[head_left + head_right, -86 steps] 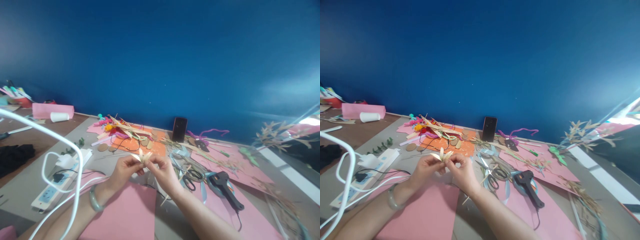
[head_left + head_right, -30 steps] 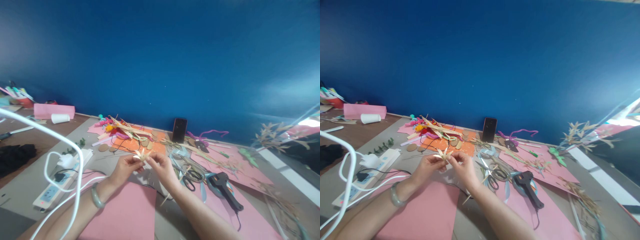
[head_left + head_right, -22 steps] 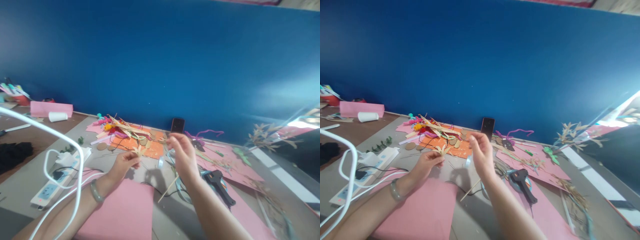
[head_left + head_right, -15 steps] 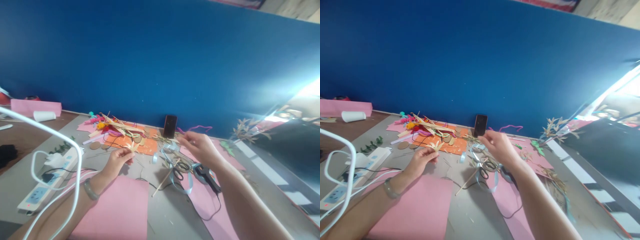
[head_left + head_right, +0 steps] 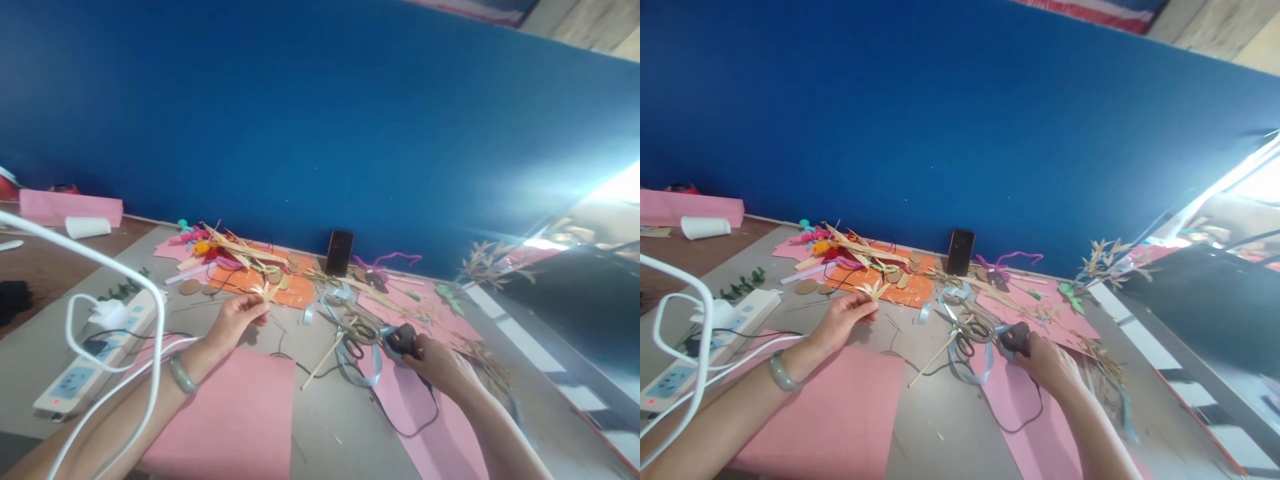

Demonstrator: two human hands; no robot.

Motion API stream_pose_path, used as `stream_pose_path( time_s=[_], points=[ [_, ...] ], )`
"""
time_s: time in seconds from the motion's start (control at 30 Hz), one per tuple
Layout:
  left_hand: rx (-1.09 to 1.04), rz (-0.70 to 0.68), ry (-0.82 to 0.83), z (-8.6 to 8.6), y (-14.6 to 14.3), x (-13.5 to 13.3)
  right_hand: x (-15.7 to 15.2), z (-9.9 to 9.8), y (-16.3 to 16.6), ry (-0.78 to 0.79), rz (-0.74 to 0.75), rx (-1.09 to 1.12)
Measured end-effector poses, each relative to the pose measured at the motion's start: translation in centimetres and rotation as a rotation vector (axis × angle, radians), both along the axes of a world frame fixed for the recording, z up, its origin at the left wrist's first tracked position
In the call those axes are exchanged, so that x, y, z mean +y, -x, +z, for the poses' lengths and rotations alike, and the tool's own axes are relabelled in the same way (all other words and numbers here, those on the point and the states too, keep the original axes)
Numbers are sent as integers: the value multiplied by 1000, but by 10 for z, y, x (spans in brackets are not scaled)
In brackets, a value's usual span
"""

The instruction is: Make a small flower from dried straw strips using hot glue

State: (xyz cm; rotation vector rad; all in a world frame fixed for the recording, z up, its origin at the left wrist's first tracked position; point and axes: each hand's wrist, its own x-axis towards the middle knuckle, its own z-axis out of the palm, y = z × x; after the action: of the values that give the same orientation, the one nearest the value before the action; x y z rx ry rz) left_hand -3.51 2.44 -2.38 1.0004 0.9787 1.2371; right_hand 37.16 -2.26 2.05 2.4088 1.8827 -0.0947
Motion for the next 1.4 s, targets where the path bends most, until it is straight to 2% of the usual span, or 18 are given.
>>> stream_pose_path(
  time_s=[0.13,0.27,0.37,0.43,0.57,0.73,0.93,1.07,1.27,1.4],
  points=[
    [-9,8,17,2,0,0,0,5,10,-50,-37,29],
    [-34,3,26,6,-2,-2,-1,25,22,-378,-74,-11],
    [-50,-7,31,9,-3,-3,-1,42,39,-610,35,147],
    [-55,-10,27,11,-4,-3,2,52,55,-669,142,305],
    [-74,-6,25,11,-4,-3,10,66,96,-594,298,523],
    [-82,-28,-7,9,-4,-1,13,69,144,-305,496,793],
    [-67,-40,-14,10,-3,-2,10,67,184,-186,676,839],
    [-67,-34,-17,12,-4,-4,8,62,195,-176,707,802],
    [-29,-8,-22,15,-5,-6,7,47,195,-169,663,761],
    [-6,-7,-27,16,-4,-7,8,47,197,-197,688,772]
  ],
)
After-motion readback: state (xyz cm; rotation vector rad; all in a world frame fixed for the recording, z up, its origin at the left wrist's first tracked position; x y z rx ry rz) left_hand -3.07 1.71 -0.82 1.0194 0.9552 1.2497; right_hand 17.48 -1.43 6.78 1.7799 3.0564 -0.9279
